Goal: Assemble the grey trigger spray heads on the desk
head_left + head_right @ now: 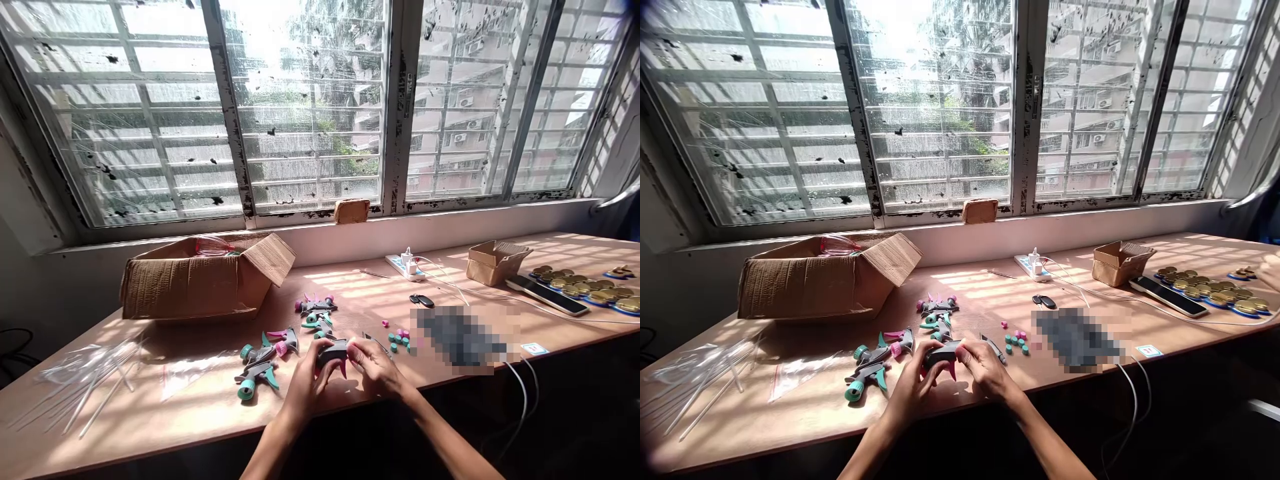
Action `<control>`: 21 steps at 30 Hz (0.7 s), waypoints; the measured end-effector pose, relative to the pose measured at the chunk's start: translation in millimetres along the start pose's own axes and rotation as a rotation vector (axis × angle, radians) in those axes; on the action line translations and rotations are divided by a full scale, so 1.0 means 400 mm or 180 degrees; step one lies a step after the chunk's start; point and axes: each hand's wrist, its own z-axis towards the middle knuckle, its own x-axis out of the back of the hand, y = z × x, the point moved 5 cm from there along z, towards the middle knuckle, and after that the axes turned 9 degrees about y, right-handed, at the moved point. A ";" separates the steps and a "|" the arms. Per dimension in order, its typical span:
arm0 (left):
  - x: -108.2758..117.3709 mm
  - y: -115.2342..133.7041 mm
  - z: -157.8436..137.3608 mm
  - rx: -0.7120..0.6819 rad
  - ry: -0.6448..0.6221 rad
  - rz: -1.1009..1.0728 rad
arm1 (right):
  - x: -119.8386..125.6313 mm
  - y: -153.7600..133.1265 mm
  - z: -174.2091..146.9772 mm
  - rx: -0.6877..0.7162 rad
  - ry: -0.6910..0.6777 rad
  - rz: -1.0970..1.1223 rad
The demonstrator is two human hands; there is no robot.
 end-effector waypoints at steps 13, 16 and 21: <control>-0.023 0.016 -0.027 -0.1087 0.0325 0.1140 | 0.059 0.039 0.005 -0.0625 0.0126 0.0173; -0.021 -0.005 -0.028 -0.0767 0.0334 0.1277 | 0.160 0.092 0.005 -0.0807 0.0768 -0.0274; -0.024 -0.025 -0.018 -0.0648 -0.0090 0.1734 | 0.299 0.190 -0.027 -0.1271 0.1789 -0.1363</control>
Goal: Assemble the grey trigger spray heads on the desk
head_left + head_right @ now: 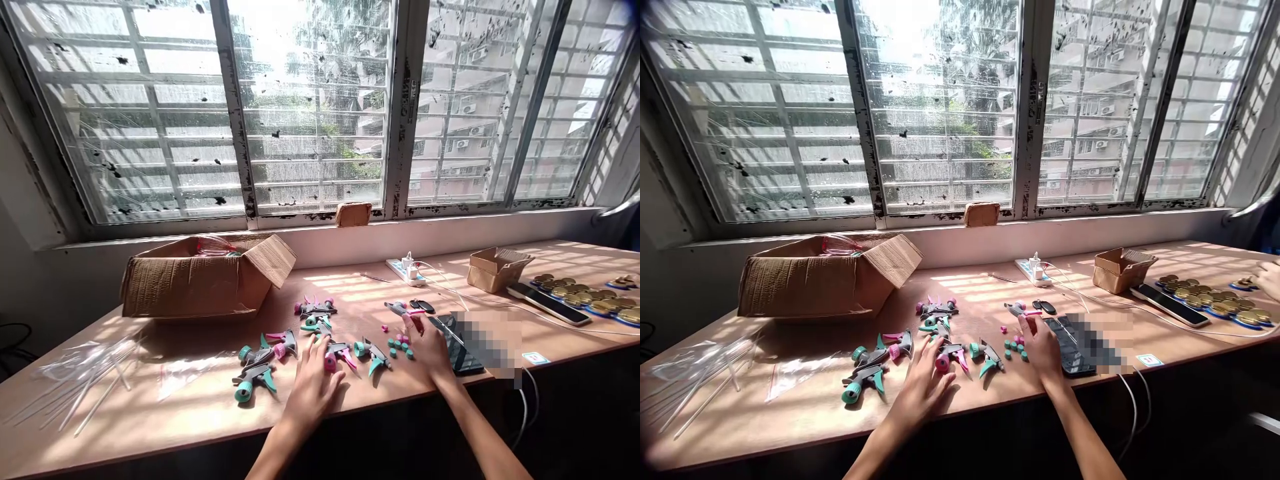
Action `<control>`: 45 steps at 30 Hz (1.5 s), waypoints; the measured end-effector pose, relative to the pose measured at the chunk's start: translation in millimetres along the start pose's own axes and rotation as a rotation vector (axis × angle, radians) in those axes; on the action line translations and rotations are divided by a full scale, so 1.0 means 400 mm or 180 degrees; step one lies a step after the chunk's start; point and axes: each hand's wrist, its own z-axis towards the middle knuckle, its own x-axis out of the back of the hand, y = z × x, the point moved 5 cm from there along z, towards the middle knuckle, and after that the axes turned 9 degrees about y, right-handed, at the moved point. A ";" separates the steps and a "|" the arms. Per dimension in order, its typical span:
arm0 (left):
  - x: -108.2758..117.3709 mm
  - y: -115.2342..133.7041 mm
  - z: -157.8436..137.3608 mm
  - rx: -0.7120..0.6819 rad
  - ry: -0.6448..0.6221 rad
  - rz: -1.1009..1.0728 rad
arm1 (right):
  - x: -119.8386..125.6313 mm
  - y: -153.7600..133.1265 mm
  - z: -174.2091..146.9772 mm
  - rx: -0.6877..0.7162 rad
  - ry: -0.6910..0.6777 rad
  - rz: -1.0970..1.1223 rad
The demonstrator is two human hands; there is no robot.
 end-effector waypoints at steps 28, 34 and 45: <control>0.008 0.037 -0.001 -0.0032 -0.0018 0.0226 | -0.002 -0.058 -0.032 0.1277 -0.2085 -0.0074; 0.010 0.028 -0.005 -0.0118 0.0053 -0.0041 | -0.012 -0.051 -0.045 0.1456 -0.2247 -0.0156; -0.006 0.008 -0.010 -0.0212 0.0147 -0.0175 | -0.042 -0.015 -0.017 0.1285 -0.1532 -0.0626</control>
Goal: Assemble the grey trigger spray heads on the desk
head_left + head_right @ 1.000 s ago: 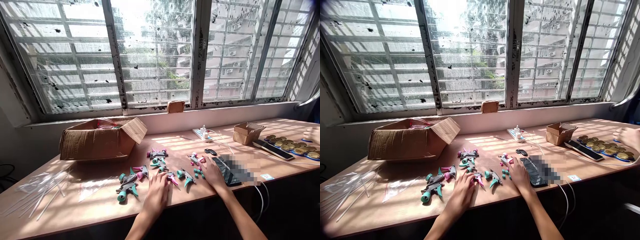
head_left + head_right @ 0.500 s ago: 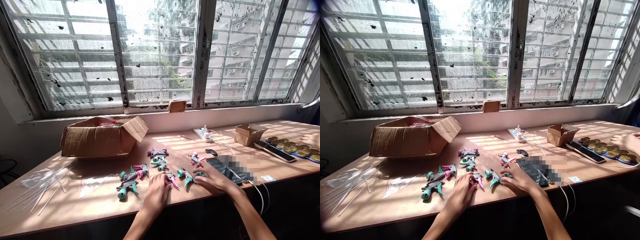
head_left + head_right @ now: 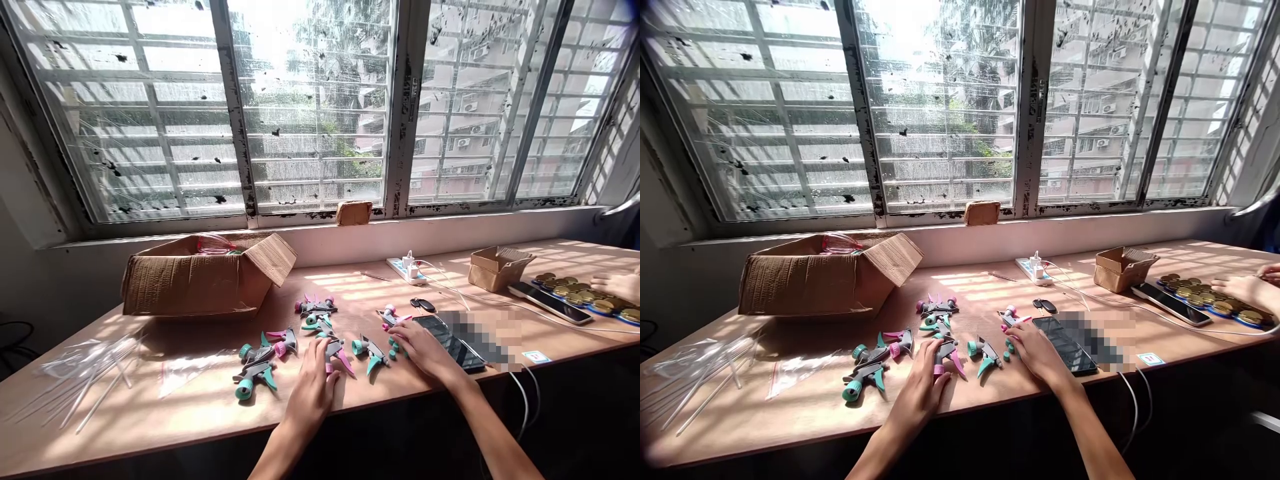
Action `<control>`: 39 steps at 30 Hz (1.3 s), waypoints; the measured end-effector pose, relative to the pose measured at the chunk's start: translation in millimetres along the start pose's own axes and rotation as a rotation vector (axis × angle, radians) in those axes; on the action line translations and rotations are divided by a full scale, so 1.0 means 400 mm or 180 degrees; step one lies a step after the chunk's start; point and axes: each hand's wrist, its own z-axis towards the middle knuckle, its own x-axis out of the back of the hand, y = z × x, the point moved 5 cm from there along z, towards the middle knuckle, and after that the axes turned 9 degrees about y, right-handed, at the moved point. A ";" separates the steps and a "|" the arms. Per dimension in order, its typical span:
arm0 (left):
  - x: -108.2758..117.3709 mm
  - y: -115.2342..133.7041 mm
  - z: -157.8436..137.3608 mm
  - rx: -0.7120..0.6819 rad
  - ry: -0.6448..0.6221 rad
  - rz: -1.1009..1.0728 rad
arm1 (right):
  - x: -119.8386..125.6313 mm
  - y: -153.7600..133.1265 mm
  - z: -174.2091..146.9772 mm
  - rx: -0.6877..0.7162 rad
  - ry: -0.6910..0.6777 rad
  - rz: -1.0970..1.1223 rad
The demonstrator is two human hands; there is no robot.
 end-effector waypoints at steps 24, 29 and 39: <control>-0.009 -0.016 -0.013 -0.0171 -0.0053 0.0090 | -0.033 0.003 0.003 -0.0199 0.0504 -0.0867; -0.013 -0.019 -0.013 -0.0169 -0.0065 0.0132 | -0.048 0.015 -0.001 0.0025 0.0583 -0.0862; -0.009 -0.013 -0.012 -0.0217 -0.0029 -0.0003 | -0.037 -0.001 0.002 0.0083 0.0973 -0.0511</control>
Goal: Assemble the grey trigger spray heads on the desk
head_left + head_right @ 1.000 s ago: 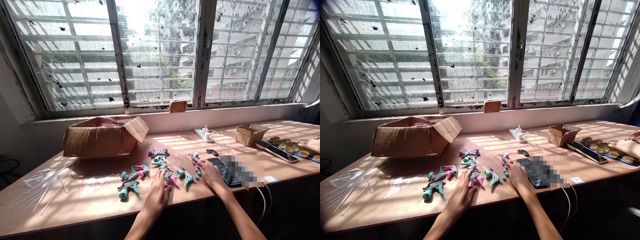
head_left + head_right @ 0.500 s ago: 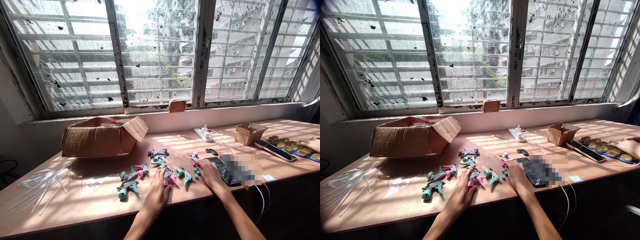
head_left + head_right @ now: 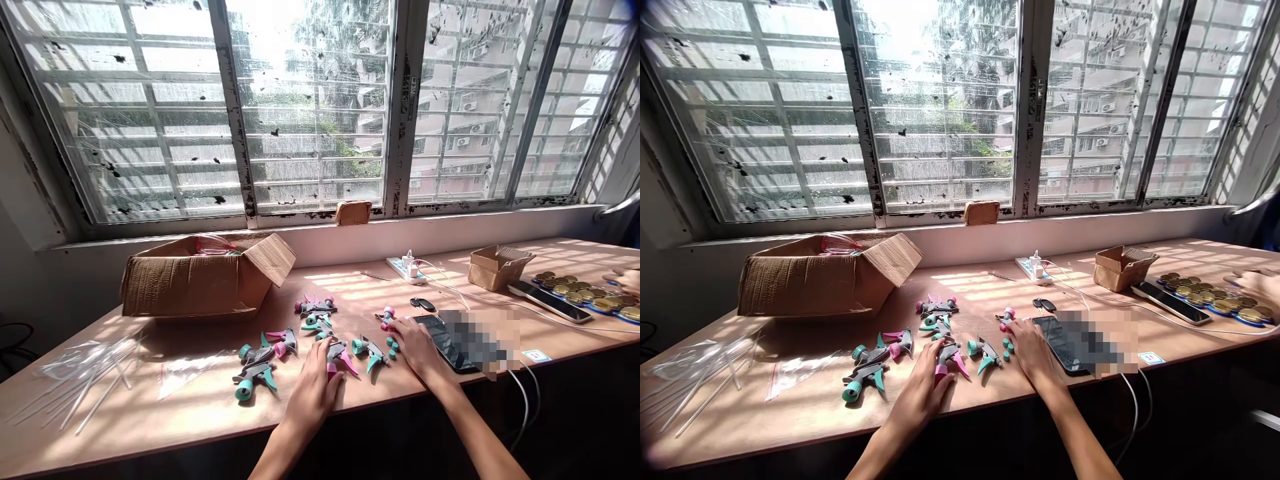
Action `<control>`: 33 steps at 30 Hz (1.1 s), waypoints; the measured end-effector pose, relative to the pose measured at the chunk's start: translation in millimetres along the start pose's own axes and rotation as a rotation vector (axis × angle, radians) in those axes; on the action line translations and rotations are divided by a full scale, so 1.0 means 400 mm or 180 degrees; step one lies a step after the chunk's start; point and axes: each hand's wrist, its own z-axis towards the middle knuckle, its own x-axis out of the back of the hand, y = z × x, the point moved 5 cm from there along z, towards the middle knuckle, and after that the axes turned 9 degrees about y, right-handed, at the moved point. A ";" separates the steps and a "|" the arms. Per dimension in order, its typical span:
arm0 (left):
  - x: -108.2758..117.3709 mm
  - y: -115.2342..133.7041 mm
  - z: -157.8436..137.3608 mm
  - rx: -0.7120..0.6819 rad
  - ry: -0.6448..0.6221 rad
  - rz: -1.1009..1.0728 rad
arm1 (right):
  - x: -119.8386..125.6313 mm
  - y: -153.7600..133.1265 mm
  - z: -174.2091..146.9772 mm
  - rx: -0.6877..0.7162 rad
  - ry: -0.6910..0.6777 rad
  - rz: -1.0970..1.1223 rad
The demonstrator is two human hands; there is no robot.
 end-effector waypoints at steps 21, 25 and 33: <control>0.038 0.019 0.038 0.0568 0.0106 -0.0687 | 0.012 -0.276 -0.020 0.0354 0.0192 0.1925; 0.036 0.006 0.032 0.0575 0.0111 -0.0625 | 0.014 -0.280 -0.019 0.0465 0.0105 0.2051; 0.050 0.014 0.040 0.0611 0.0240 -0.0589 | 0.013 -0.308 -0.028 0.0842 0.0016 0.2060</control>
